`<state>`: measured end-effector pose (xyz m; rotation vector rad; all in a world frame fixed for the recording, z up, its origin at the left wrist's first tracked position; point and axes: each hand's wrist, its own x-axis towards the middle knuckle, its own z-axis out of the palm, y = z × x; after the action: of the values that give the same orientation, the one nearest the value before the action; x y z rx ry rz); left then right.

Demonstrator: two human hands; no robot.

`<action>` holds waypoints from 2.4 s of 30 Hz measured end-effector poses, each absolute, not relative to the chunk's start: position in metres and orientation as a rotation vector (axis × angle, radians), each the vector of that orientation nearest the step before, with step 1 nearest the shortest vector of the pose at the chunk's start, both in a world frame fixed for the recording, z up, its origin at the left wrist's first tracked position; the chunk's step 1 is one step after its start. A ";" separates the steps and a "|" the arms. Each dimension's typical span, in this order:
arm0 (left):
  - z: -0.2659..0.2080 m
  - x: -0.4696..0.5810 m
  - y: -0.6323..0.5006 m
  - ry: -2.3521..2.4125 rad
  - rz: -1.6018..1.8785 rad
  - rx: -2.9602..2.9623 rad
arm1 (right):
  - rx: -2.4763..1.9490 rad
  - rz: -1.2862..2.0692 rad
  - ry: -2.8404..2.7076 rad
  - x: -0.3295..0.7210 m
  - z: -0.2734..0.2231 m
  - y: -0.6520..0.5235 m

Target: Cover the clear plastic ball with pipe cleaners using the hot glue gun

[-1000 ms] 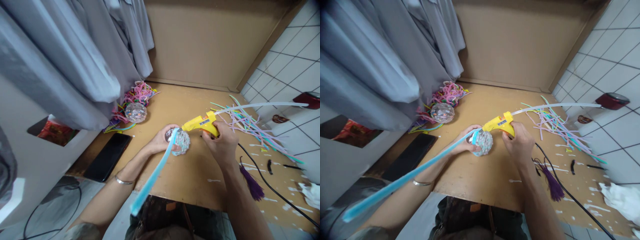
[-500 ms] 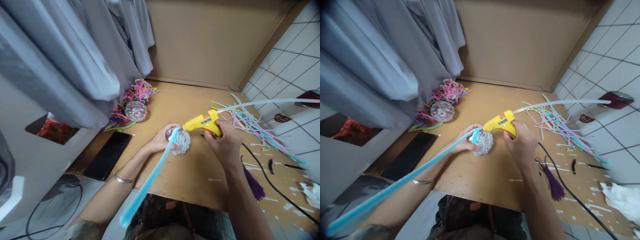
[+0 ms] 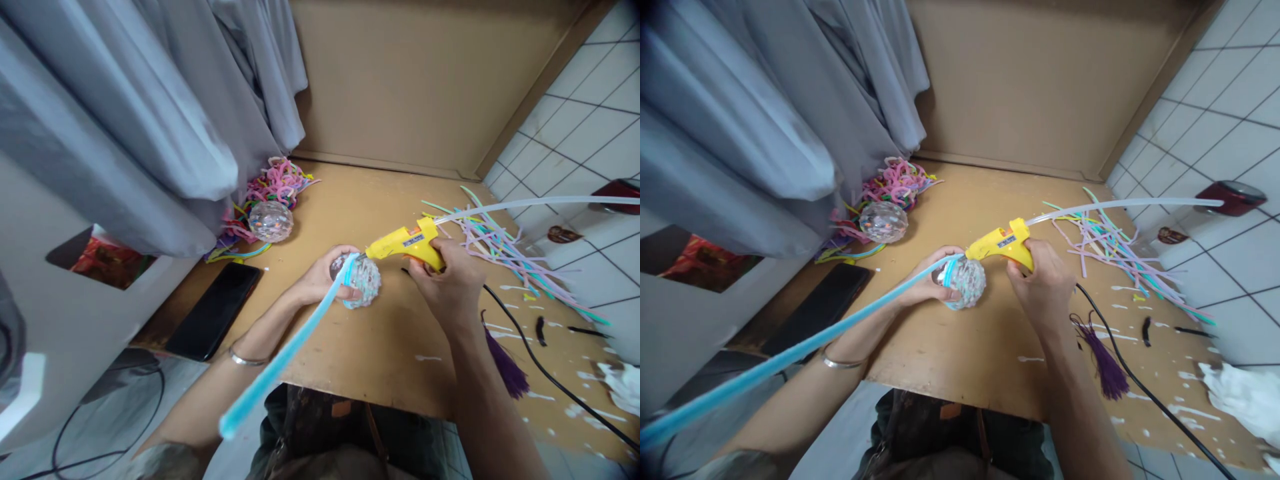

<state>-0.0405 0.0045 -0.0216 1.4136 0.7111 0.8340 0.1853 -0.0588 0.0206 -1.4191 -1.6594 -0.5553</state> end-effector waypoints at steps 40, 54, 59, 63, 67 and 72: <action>-0.015 -0.041 0.002 0.722 0.812 1.430 | -1.412 -0.458 -1.640 0.187 0.015 -0.054; -0.018 -0.040 0.005 0.772 0.868 1.389 | -1.639 -0.308 -1.421 0.199 -0.004 -0.032; -0.019 -0.040 0.004 0.787 0.900 1.374 | -1.934 -0.345 -1.457 0.219 -0.014 -0.008; -0.022 -0.038 0.004 0.789 0.945 1.439 | -2.171 -0.317 -1.515 0.225 -0.021 0.007; -0.025 -0.035 0.006 0.830 0.984 1.513 | -2.202 -0.351 -1.504 0.221 -0.035 0.013; -0.034 -0.034 0.012 0.855 1.078 1.653 | -2.222 -0.397 -1.504 0.215 -0.047 0.010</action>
<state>-0.0338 0.0121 -0.0338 1.6529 0.8547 1.0777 0.2152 0.0098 -0.0471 -2.2222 -1.5039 -0.3972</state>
